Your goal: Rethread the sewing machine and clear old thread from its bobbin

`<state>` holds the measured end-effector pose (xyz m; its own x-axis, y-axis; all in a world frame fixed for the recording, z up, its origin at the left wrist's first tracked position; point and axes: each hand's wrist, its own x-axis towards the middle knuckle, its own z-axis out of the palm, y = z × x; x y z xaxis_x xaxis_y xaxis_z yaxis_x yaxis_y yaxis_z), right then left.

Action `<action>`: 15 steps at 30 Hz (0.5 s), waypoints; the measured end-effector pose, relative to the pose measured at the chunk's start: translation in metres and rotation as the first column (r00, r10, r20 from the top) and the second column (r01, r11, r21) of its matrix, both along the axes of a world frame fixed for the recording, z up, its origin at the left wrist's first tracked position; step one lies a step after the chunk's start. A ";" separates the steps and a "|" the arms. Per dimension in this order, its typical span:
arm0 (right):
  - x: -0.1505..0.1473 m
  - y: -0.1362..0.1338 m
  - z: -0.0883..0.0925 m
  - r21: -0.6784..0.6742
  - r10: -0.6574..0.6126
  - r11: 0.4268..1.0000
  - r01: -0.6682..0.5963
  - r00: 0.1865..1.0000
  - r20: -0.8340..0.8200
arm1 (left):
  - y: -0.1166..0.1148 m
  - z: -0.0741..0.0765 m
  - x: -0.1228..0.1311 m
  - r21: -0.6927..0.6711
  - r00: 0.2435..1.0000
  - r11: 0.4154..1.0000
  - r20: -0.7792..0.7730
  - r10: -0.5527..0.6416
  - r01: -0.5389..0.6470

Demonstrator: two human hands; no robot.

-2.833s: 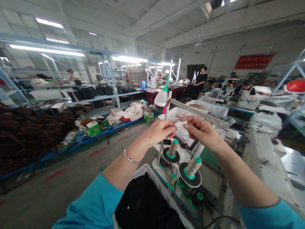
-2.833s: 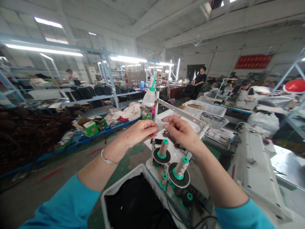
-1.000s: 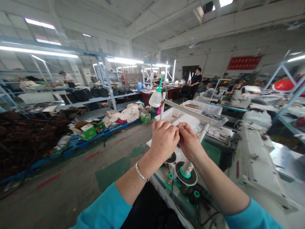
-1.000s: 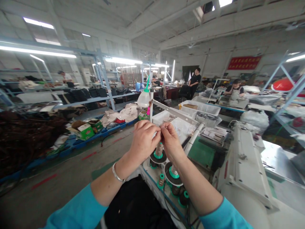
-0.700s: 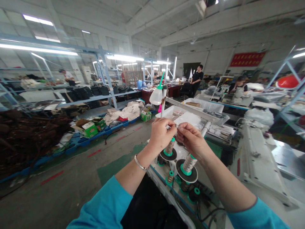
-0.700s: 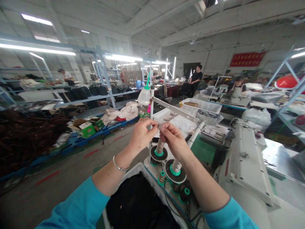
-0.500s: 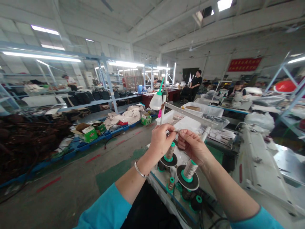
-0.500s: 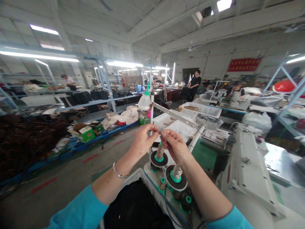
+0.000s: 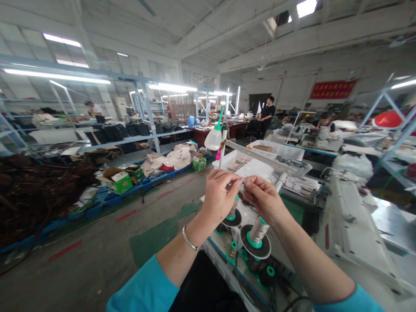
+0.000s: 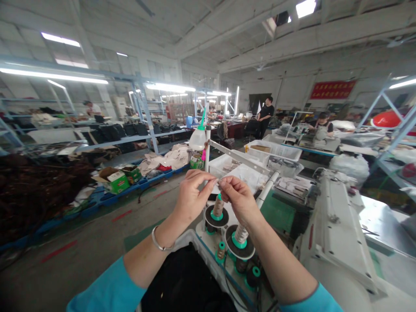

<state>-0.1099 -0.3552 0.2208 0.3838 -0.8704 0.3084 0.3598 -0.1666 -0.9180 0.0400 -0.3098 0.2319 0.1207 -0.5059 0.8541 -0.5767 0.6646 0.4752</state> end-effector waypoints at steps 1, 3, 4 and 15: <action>-0.001 0.000 0.000 -0.005 0.000 1.000 0.000 1.000 -0.014 | -0.003 0.002 0.004 -0.013 1.000 1.000 -0.028 0.004 -0.004; -0.003 -0.001 0.001 -0.032 -0.028 0.999 0.026 0.998 -0.060 | -0.007 0.005 0.013 -0.014 0.993 0.999 -0.110 0.041 -0.043; -0.005 -0.001 0.001 -0.056 -0.058 0.997 0.053 0.994 -0.093 | -0.010 0.006 0.019 0.000 0.987 0.998 -0.146 0.063 -0.064; -0.030 0.002 0.007 -0.292 -0.274 0.940 0.176 0.898 -0.343 | -0.069 0.025 0.068 0.239 0.960 0.932 -0.004 0.281 -0.272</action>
<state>-0.1395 -0.3528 0.2282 0.3161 -0.8614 0.3976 -0.0757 -0.4406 -0.8945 0.1082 -0.3790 0.2570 0.3139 -0.6328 0.7078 -0.7008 0.3485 0.6224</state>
